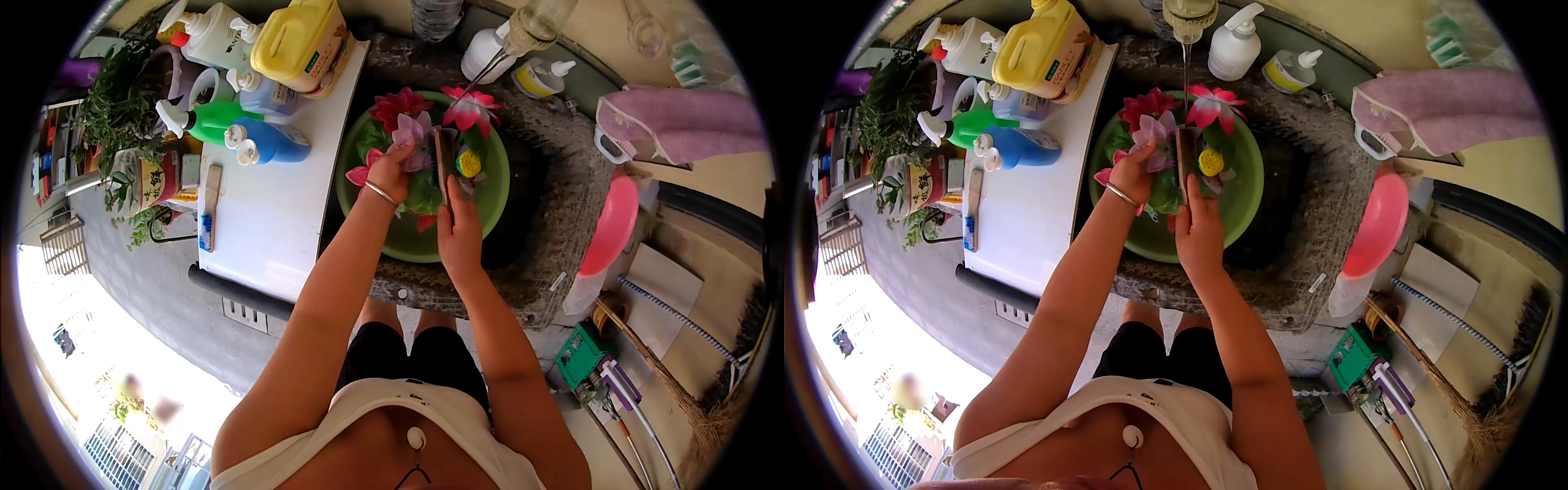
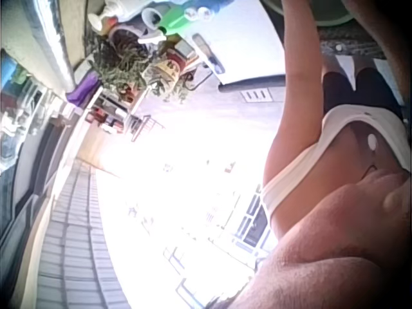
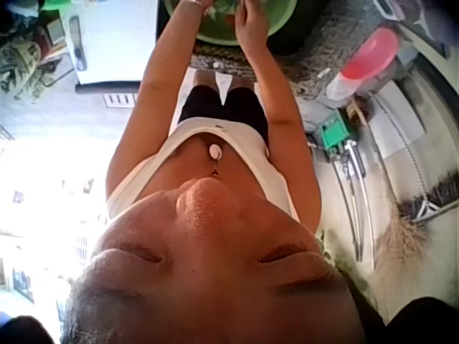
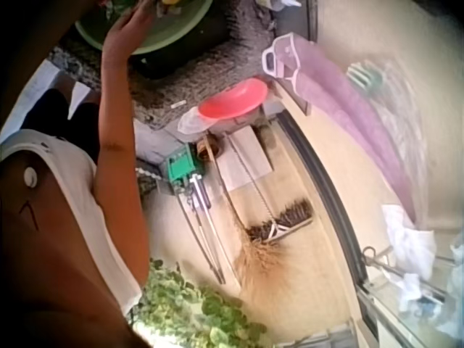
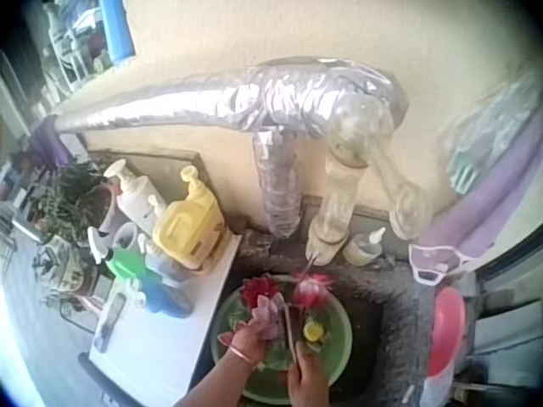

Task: The person scrubs a bouquet of artificial flowers in a green basin using a brush and water. After scrubbing the flowers, the person rinses them under a running tap and places the bouquet on a white surface to dry.

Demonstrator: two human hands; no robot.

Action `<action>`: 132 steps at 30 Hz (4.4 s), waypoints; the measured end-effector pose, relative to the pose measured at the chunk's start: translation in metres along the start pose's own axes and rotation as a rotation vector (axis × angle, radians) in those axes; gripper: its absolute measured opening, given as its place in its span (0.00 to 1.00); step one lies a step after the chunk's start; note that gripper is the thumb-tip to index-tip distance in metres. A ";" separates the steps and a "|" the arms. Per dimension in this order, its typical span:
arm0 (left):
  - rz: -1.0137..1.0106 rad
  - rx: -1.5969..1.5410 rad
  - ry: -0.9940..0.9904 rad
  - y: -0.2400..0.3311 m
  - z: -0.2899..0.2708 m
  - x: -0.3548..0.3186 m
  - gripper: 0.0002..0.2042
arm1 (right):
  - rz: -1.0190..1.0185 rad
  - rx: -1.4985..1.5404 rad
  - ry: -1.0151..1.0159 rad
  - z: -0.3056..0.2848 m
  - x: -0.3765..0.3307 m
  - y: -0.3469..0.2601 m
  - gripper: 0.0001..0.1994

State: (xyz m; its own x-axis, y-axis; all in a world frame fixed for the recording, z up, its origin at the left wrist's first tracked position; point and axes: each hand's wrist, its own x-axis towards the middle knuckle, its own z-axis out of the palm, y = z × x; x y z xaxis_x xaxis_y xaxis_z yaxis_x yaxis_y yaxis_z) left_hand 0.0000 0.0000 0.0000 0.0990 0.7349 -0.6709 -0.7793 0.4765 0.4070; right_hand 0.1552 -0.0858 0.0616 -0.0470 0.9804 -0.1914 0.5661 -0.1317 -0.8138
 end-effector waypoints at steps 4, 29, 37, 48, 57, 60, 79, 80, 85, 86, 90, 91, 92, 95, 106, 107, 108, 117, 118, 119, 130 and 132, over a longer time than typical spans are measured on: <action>-0.025 -0.017 0.003 -0.012 -0.005 -0.001 0.18 | -0.086 0.084 0.092 0.006 0.010 0.006 0.25; -0.025 -0.200 -0.179 -0.005 -0.007 -0.016 0.20 | -0.087 0.145 0.111 -0.007 0.035 -0.004 0.26; -0.047 -0.275 0.037 -0.015 -0.023 0.002 0.17 | 0.005 -0.079 0.053 0.005 0.013 -0.006 0.27; 0.050 -0.381 -0.061 -0.019 -0.016 -0.002 0.18 | -0.083 0.009 0.001 0.011 0.007 0.008 0.28; -0.037 -0.318 -0.028 -0.011 -0.013 -0.012 0.17 | -0.227 0.013 0.047 -0.003 0.018 0.012 0.25; -0.039 -0.300 -0.029 -0.008 -0.015 -0.014 0.17 | -0.130 -0.019 -0.063 -0.009 0.009 0.014 0.27; -0.129 -0.347 -0.160 -0.011 -0.026 -0.014 0.18 | -0.106 0.074 0.033 -0.011 -0.010 0.014 0.24; -0.132 -0.343 -0.156 -0.010 -0.026 -0.014 0.18 | -0.060 0.113 0.007 -0.011 -0.008 0.016 0.24; -0.086 -0.337 -0.175 -0.014 -0.022 -0.014 0.21 | -0.102 0.102 0.049 -0.011 -0.003 0.008 0.25; -0.063 -0.335 -0.195 -0.015 -0.023 -0.014 0.23 | -0.111 0.109 0.069 -0.009 -0.007 0.006 0.25; -0.107 -0.368 -0.344 -0.013 -0.022 -0.013 0.25 | -0.199 -0.003 0.038 -0.005 -0.039 -0.006 0.27; -0.128 -0.381 -0.392 -0.012 -0.023 -0.010 0.25 | -0.200 -0.073 0.010 -0.003 -0.039 -0.007 0.28; -0.148 -0.392 -0.441 -0.012 -0.025 -0.009 0.25 | -0.201 -0.143 -0.017 0.000 -0.039 -0.006 0.28; -0.093 -0.406 -0.268 -0.013 -0.011 -0.014 0.25 | -0.186 -0.256 -0.015 -0.001 -0.040 0.014 0.29; 0.006 -0.347 -0.216 -0.009 -0.002 -0.025 0.29 | -0.337 -0.362 -0.078 -0.017 -0.026 0.035 0.31; -0.040 -0.404 -0.294 -0.013 -0.009 -0.023 0.30 | -0.337 -0.363 -0.089 -0.016 -0.029 0.040 0.32; -0.082 -0.460 -0.369 -0.022 -0.023 -0.019 0.31 | -0.371 -0.362 -0.080 -0.012 -0.023 0.033 0.32; -0.017 -0.457 -0.404 -0.006 0.025 -0.046 0.48 | -0.368 -0.310 -0.059 -0.018 -0.029 0.044 0.31; -0.080 -0.446 -0.483 -0.012 0.015 -0.043 0.48 | -0.391 -0.289 -0.031 -0.012 -0.021 0.032 0.30; -0.075 -0.494 -0.456 -0.018 0.007 -0.037 0.48 | -0.413 -0.269 -0.003 -0.008 -0.013 0.022 0.30; 0.102 -0.150 -0.021 0.014 -0.002 -0.048 0.17 | -0.141 0.186 0.164 -0.031 -0.059 0.062 0.24; 0.235 -0.129 0.164 0.001 -0.009 -0.050 0.15 | 0.077 0.437 0.155 -0.033 -0.057 0.063 0.25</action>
State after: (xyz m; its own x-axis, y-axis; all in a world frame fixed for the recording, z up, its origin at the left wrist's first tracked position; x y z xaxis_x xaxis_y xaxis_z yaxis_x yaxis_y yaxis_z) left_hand -0.0109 -0.0404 0.0280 -0.1867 0.7248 -0.6631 -0.8421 0.2296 0.4881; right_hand 0.2211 -0.1453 0.0397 0.1234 0.9714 -0.2029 0.1618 -0.2214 -0.9617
